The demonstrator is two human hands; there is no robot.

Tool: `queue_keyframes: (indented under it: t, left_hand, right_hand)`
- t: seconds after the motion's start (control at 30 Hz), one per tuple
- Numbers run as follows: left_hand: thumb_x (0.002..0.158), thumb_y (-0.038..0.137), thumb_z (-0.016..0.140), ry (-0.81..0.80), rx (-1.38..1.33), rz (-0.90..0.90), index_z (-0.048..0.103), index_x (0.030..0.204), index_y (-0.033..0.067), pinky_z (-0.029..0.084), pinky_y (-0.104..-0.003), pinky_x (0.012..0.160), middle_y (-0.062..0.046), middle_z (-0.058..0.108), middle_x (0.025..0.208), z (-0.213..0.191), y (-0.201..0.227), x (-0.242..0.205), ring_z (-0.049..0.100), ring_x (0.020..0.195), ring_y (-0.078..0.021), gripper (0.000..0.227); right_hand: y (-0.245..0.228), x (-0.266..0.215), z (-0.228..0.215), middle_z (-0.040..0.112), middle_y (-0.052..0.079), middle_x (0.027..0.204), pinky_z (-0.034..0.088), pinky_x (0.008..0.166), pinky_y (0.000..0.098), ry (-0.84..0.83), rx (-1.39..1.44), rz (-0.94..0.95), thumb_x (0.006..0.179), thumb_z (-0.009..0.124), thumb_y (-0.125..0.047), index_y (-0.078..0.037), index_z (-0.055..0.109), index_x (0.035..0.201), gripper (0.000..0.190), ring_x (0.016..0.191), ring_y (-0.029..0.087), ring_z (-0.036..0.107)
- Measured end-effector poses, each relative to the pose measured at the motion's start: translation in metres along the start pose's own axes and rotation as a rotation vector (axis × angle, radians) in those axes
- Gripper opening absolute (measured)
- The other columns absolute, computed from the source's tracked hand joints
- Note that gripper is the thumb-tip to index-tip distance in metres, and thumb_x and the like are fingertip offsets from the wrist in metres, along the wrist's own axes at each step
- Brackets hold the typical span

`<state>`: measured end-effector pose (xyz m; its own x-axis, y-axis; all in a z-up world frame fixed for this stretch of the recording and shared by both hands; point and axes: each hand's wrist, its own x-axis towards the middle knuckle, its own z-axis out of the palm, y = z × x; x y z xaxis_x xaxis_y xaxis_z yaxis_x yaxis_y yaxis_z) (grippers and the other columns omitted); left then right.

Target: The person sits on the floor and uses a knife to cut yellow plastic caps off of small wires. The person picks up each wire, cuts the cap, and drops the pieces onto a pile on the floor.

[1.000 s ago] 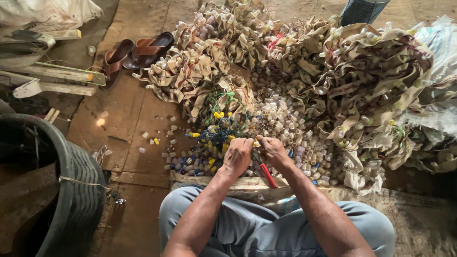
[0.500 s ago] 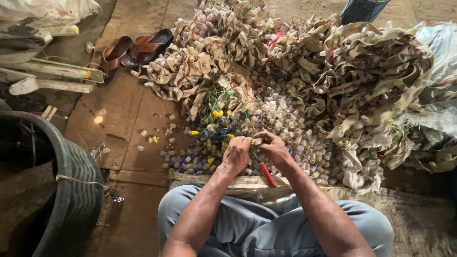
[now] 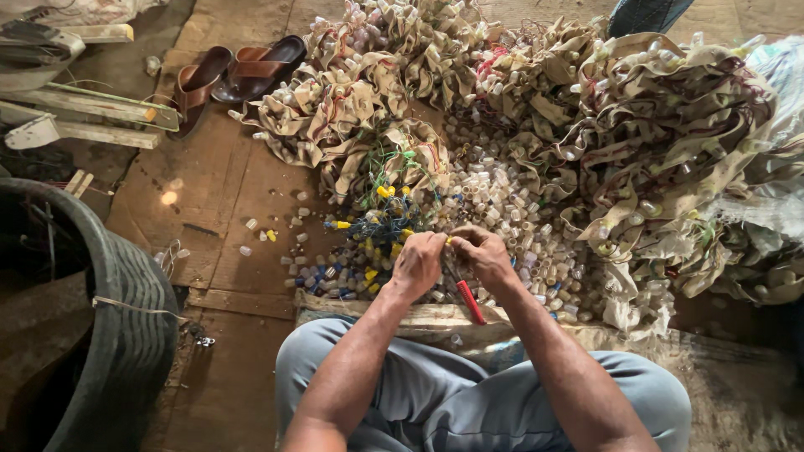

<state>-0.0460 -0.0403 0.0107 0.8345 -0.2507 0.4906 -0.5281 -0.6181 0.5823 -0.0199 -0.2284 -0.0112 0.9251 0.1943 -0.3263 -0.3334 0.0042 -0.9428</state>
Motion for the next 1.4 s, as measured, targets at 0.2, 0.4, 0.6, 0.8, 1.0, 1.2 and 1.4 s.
queue_keyframes:
  t: [0.2,0.4,0.6,0.8,1.0,1.2,1.4]
  left_hand:
    - [0.087,-0.002,0.064,0.002,-0.010,-0.067,0.065,0.092,0.0004,0.051,-0.050,0.076,-0.019,0.068,0.083,-0.001,-0.006,-0.001,0.066,0.084,-0.0409,0.006]
    - [0.079,-0.007,0.061,0.043,0.007,0.007,0.069,0.106,-0.0004,0.053,-0.049,0.083,-0.019,0.071,0.092,0.004,-0.007,-0.003,0.067,0.090,-0.0406,0.029]
    - [0.068,-0.004,0.066,0.024,0.139,-0.019,0.071,0.097,0.0007,0.053,-0.050,0.086,-0.019,0.071,0.086,-0.005,-0.014,-0.005,0.068,0.086,-0.0394,0.030]
    - [0.076,-0.002,0.067,-0.022,0.158,-0.035,0.067,0.081,0.0041,0.051,-0.049,0.083,-0.016,0.065,0.081,-0.005,-0.009,-0.001,0.066,0.085,-0.0377,0.008]
    - [0.077,-0.003,0.064,-0.004,0.155,-0.046,0.068,0.086,0.0045,0.051,-0.046,0.084,-0.015,0.067,0.085,-0.003,-0.007,-0.001,0.068,0.088,-0.0358,0.012]
    - [0.084,0.004,0.069,0.020,0.114,-0.078,0.072,0.095,0.0081,0.051,-0.046,0.082,-0.012,0.068,0.083,-0.003,-0.010,-0.002,0.069,0.085,-0.0350,0.012]
    - [0.082,0.003,0.068,-0.034,0.108,-0.042,0.073,0.097,0.0089,0.050,-0.046,0.081,-0.012,0.068,0.086,-0.004,-0.012,-0.004,0.068,0.088,-0.0349,0.017]
  right_hand:
    - [-0.018,-0.008,-0.008,0.055,0.009,0.113,0.062,0.074,0.0319,0.395,-0.125,-0.410,0.078,0.052,0.006,0.002,0.061,0.117,0.040,0.098,0.017,0.065]
    - [-0.026,-0.013,0.009,0.069,0.008,0.102,0.060,0.068,0.0328,0.159,-0.042,0.066,0.092,0.067,-0.011,-0.004,0.064,0.122,0.031,0.083,0.020,0.068]
    - [0.005,-0.001,0.003,0.077,0.008,0.101,0.059,0.070,0.0291,-0.014,0.020,-0.026,0.096,0.069,-0.013,0.000,0.071,0.121,0.028,0.083,0.015,0.070]
    - [0.018,0.007,-0.003,0.075,0.008,0.093,0.059,0.067,0.0291,0.009,0.150,0.044,0.096,0.068,-0.015,0.001,0.069,0.116,0.026,0.078,0.015,0.070]
    - [0.022,0.011,-0.005,0.075,0.007,0.090,0.056,0.064,0.0273,0.014,0.063,0.092,0.099,0.067,-0.022,0.000,0.070,0.116,0.028,0.073,0.013,0.068]
    - [0.015,0.007,0.002,0.074,0.006,0.086,0.056,0.064,0.0278,-0.011,0.034,0.128,0.098,0.067,-0.027,-0.002,0.071,0.114,0.030,0.072,0.013,0.069]
    - [-0.008,-0.008,0.009,0.073,0.002,0.082,0.055,0.063,0.0279,-0.065,-0.020,0.166,0.098,0.062,-0.031,-0.009,0.068,0.110,0.025,0.071,0.012,0.069]
